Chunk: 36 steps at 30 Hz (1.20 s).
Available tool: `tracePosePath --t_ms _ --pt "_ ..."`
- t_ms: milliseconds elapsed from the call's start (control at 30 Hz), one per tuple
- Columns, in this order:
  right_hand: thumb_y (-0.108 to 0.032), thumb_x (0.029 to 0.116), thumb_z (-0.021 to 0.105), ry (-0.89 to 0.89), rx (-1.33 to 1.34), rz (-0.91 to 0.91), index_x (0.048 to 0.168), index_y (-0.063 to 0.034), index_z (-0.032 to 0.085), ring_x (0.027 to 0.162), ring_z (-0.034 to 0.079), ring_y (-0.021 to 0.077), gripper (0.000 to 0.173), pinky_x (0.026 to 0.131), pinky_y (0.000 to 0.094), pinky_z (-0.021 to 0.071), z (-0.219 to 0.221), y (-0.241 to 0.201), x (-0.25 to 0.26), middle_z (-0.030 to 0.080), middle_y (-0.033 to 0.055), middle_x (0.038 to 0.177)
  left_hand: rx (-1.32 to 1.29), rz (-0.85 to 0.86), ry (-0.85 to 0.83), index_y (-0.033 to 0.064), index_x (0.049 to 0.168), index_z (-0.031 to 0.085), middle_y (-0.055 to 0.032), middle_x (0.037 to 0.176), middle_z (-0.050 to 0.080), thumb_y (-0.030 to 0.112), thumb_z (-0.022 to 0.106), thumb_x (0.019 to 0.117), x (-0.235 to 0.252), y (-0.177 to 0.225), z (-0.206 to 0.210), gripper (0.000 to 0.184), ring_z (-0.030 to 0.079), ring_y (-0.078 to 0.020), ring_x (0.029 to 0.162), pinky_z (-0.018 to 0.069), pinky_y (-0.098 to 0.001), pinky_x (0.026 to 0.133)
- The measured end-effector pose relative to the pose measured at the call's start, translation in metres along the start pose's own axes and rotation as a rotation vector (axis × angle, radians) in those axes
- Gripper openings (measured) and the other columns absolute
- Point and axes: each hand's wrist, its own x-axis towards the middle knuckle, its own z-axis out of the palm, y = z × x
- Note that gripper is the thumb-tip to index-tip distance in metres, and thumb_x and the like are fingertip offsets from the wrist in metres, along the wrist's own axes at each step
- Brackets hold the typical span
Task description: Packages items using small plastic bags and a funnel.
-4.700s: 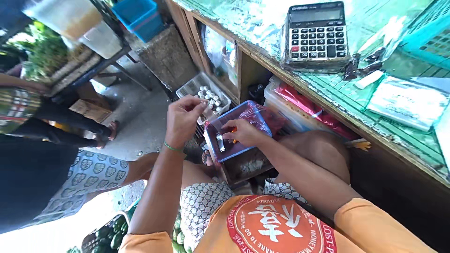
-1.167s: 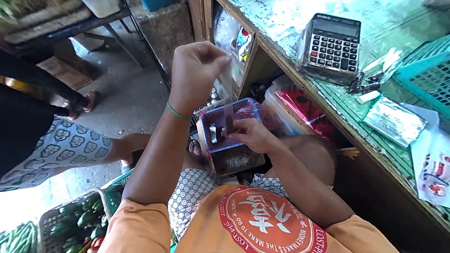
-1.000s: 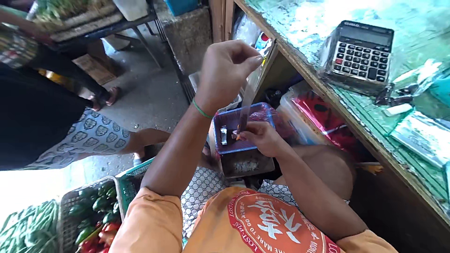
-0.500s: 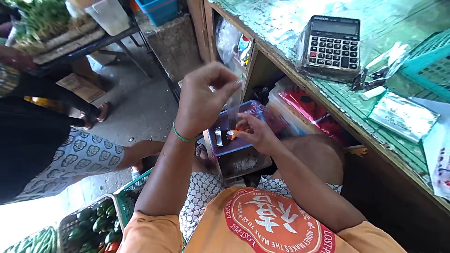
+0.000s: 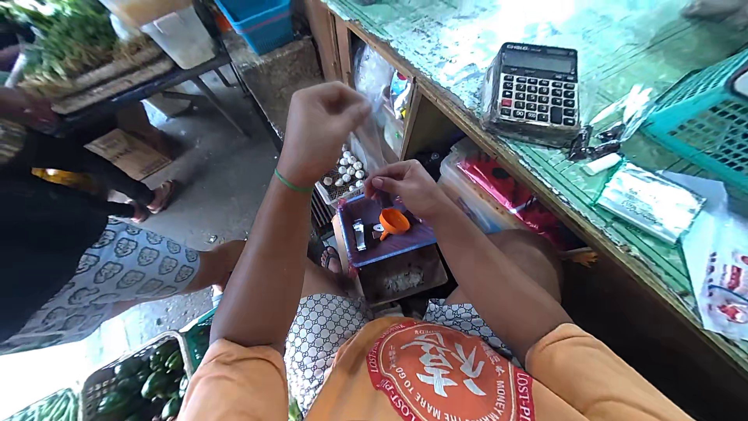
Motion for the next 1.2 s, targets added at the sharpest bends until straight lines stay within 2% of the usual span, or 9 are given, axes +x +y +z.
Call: tracePosePath --t_ms 100,167,400,733,800,900,1033,1133,1200 --pt "-0.009 0.1054 0.051 -0.014 0.112 0.092 0.115 0.0039 0.071 0.088 0.073 0.0205 0.026 0.081 0.0366 0.0627 0.001 0.015 -0.008 0.074 0.0142 0.098 -0.060 -0.103 0.061 0.0021 0.095 0.071 -0.0022 0.083 0.071 0.008 0.070 0.0935 0.008 -0.020 -0.004 0.006 0.069 -0.0101 0.075 0.0610 -0.0297 0.075" --pt "-0.012 0.1060 0.049 -0.009 0.144 0.136 0.119 0.0005 0.069 0.086 0.072 0.0191 0.028 0.080 0.0349 0.0625 0.005 0.019 -0.018 0.074 0.0127 0.101 -0.089 -0.140 0.083 0.0022 0.094 0.070 -0.0020 0.083 0.071 0.007 0.070 0.0937 0.009 -0.030 -0.004 0.005 0.069 -0.0102 0.075 0.0607 -0.0297 0.075" --pt "-0.007 0.1045 0.053 0.064 0.188 0.178 0.119 0.0043 0.066 0.085 0.074 0.0207 0.022 0.081 0.0357 0.0633 0.011 0.035 -0.034 0.074 0.0151 0.099 -0.102 -0.172 0.120 0.0038 0.091 0.071 -0.0012 0.080 0.071 0.008 0.072 0.0920 0.012 -0.046 0.002 0.004 0.068 -0.0095 0.071 0.0596 -0.0284 0.072" --pt "-0.011 0.1065 0.047 0.076 0.136 0.198 0.120 0.0010 0.064 0.086 0.071 0.0189 0.025 0.082 0.0339 0.0609 0.012 0.055 -0.029 0.072 0.0124 0.098 -0.172 -0.217 0.170 0.0036 0.088 0.071 -0.0023 0.079 0.071 0.008 0.074 0.0903 0.014 -0.072 0.007 0.006 0.067 -0.0099 0.070 0.0586 -0.0282 0.069" --pt "-0.012 0.1064 0.047 0.087 0.115 0.215 0.119 -0.0006 0.065 0.084 0.070 0.0169 0.024 0.079 0.0316 0.0603 0.014 0.059 -0.027 0.071 0.0105 0.096 -0.192 -0.223 0.177 0.0035 0.088 0.071 -0.0019 0.077 0.070 0.008 0.074 0.0905 0.013 -0.079 0.006 0.006 0.067 -0.0097 0.069 0.0581 -0.0278 0.068" --pt "-0.016 0.1067 0.043 0.145 0.111 0.213 0.111 -0.0053 0.065 0.075 0.064 0.0114 0.025 0.071 0.0267 0.0565 0.017 0.071 -0.027 0.066 0.0041 0.087 -0.235 -0.239 0.189 0.0031 0.089 0.071 -0.0024 0.076 0.070 0.008 0.074 0.0905 0.009 -0.095 0.008 0.006 0.067 -0.0109 0.069 0.0580 -0.0292 0.068" --pt "-0.019 0.1062 0.040 0.202 0.061 0.256 0.103 -0.0087 0.064 0.066 0.059 0.0080 0.026 0.066 0.0254 0.0540 0.012 0.094 -0.033 0.060 -0.0008 0.078 -0.250 -0.351 0.148 0.0021 0.096 0.071 -0.0035 0.084 0.070 0.012 0.072 0.0932 -0.012 -0.136 0.006 0.010 0.067 -0.0125 0.074 0.0593 -0.0326 0.073" --pt "-0.018 0.1066 0.041 0.196 -0.113 0.375 0.104 -0.0058 0.064 0.068 0.059 0.0100 0.026 0.067 0.0277 0.0544 -0.002 0.117 -0.045 0.062 0.0011 0.080 -0.343 -0.509 -0.017 0.0001 0.106 0.068 -0.0060 0.091 0.069 0.011 0.069 0.0935 -0.046 -0.193 0.002 0.016 0.066 -0.0137 0.078 0.0586 -0.0347 0.078" --pt "-0.017 0.1074 0.042 0.179 -0.193 0.473 0.104 -0.0042 0.064 0.066 0.057 0.0097 0.026 0.066 0.0278 0.0531 -0.010 0.134 -0.053 0.059 0.0011 0.077 -0.446 -0.641 -0.113 -0.0003 0.107 0.066 -0.0066 0.094 0.069 0.005 0.065 0.0942 -0.073 -0.235 0.003 0.014 0.067 -0.0140 0.080 0.0594 -0.0345 0.080"
